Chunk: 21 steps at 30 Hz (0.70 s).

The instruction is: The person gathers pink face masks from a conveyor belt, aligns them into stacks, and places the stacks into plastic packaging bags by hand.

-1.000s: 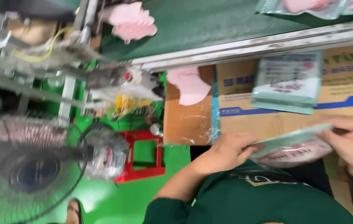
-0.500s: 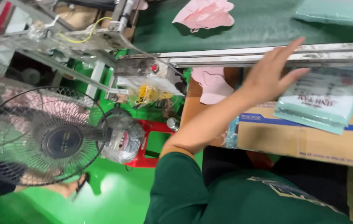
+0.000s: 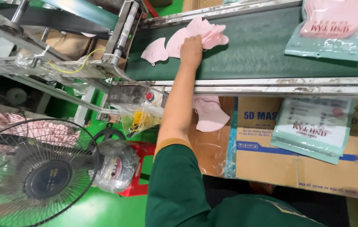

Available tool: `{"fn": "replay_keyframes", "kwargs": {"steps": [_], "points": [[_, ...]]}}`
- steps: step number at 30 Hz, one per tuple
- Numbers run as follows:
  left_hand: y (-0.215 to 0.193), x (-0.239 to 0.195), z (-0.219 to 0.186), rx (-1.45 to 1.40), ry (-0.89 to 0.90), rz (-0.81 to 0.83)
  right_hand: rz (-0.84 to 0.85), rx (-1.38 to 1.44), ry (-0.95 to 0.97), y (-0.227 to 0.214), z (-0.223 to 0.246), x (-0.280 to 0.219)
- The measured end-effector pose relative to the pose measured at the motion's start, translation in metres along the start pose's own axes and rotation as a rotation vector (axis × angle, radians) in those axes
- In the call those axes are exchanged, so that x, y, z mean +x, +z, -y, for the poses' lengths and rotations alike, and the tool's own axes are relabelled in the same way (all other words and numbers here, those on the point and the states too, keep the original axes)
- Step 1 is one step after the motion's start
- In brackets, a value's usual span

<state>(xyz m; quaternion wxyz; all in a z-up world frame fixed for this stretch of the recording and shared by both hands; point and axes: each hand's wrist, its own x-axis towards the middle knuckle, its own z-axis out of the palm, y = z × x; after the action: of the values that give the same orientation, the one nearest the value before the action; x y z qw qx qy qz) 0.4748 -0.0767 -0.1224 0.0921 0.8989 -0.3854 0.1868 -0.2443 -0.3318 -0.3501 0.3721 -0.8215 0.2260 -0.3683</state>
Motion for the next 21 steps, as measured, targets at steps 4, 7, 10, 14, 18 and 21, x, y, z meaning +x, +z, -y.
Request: {"fn": "replay_keyframes", "kwargs": {"steps": [4, 7, 10, 14, 18, 21], "points": [[-0.037, 0.002, -0.024, -0.065, -0.043, -0.081, 0.292, 0.324, 0.443, -0.009, 0.243, 0.132], [-0.122, -0.039, -0.1, -0.399, -0.091, -0.143, 0.283, 0.204, 0.384, 0.005, 0.341, 0.167], [-0.199, -0.118, -0.212, -0.771, -0.073, -0.198, 0.233, 0.155, -0.137, 0.028, 0.378, 0.179], [-0.245, -0.232, -0.289, -1.258, -0.039, 0.173, 0.136, 0.045, -0.426, 0.05, 0.382, 0.164], [-0.257, -0.264, -0.277, -1.118, 0.136, 0.103, 0.355, 0.098, 0.38, 0.021, 0.346, 0.134], [-0.301, -0.235, -0.256, -1.005, 0.176, -0.098, 0.423, 0.175, 0.323, 0.006, 0.342, 0.125]]}}
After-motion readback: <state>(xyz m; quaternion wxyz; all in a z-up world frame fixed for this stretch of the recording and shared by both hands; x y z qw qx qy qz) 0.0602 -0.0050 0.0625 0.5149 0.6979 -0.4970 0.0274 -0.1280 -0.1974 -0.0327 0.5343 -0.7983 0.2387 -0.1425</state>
